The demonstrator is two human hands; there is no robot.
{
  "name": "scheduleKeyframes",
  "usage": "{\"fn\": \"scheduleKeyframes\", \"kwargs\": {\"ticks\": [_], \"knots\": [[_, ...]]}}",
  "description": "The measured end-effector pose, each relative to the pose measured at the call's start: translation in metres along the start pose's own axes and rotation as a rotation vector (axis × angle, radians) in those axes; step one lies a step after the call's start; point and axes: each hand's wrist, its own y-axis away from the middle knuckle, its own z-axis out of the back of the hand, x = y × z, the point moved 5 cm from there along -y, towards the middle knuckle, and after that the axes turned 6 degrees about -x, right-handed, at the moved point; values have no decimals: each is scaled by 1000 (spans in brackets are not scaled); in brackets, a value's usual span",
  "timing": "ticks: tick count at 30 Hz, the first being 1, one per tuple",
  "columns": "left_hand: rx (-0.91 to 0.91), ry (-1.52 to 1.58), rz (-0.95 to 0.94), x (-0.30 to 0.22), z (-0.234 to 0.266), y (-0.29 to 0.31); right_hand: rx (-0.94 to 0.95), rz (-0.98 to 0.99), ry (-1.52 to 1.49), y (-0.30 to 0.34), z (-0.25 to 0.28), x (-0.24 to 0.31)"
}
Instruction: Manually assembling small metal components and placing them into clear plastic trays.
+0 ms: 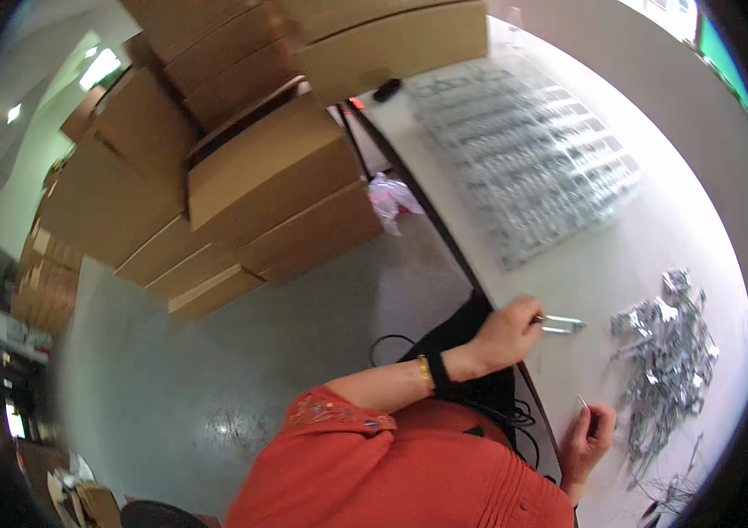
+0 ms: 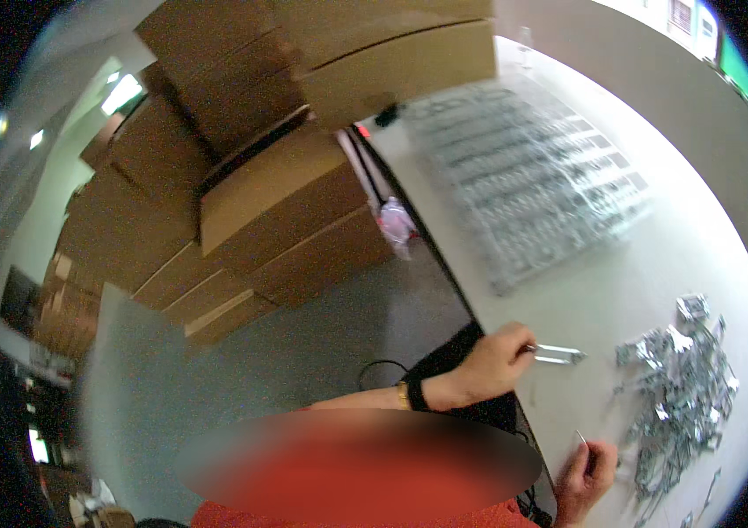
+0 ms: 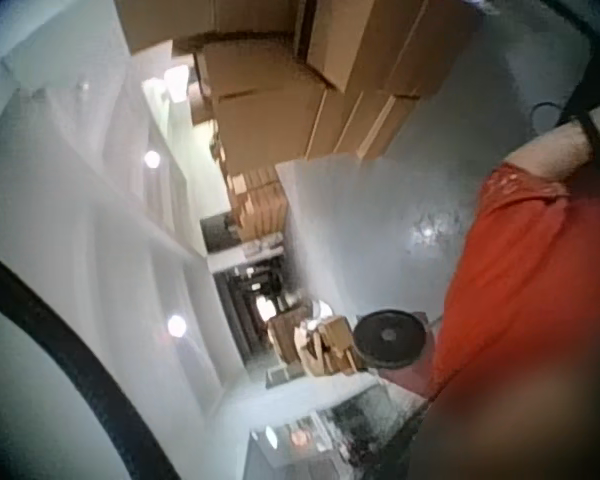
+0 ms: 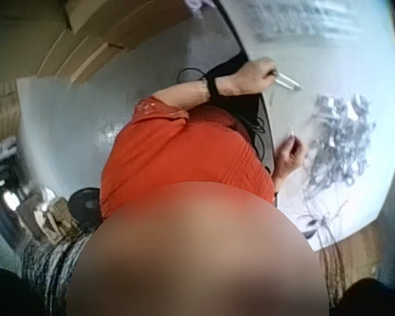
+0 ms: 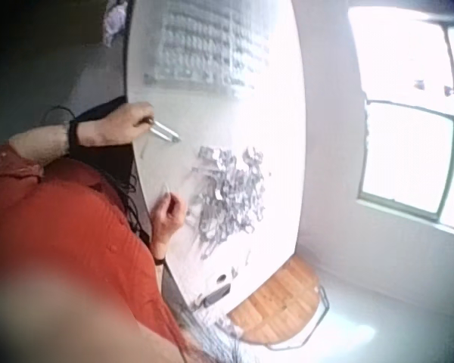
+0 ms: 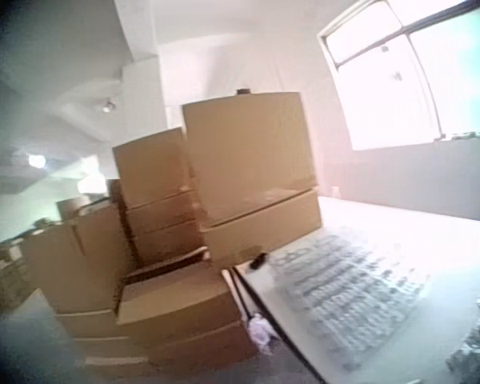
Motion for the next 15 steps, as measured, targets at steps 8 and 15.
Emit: {"fn": "scheduleKeyframes", "kwargs": {"ticks": [8, 15], "knots": [[43, 73, -73, 7, -13, 5, -7, 63, 70, 4, 9, -17], [46, 123, 19, 22, 16, -13, -63, -6, 93, -3, -9, 22]]}}
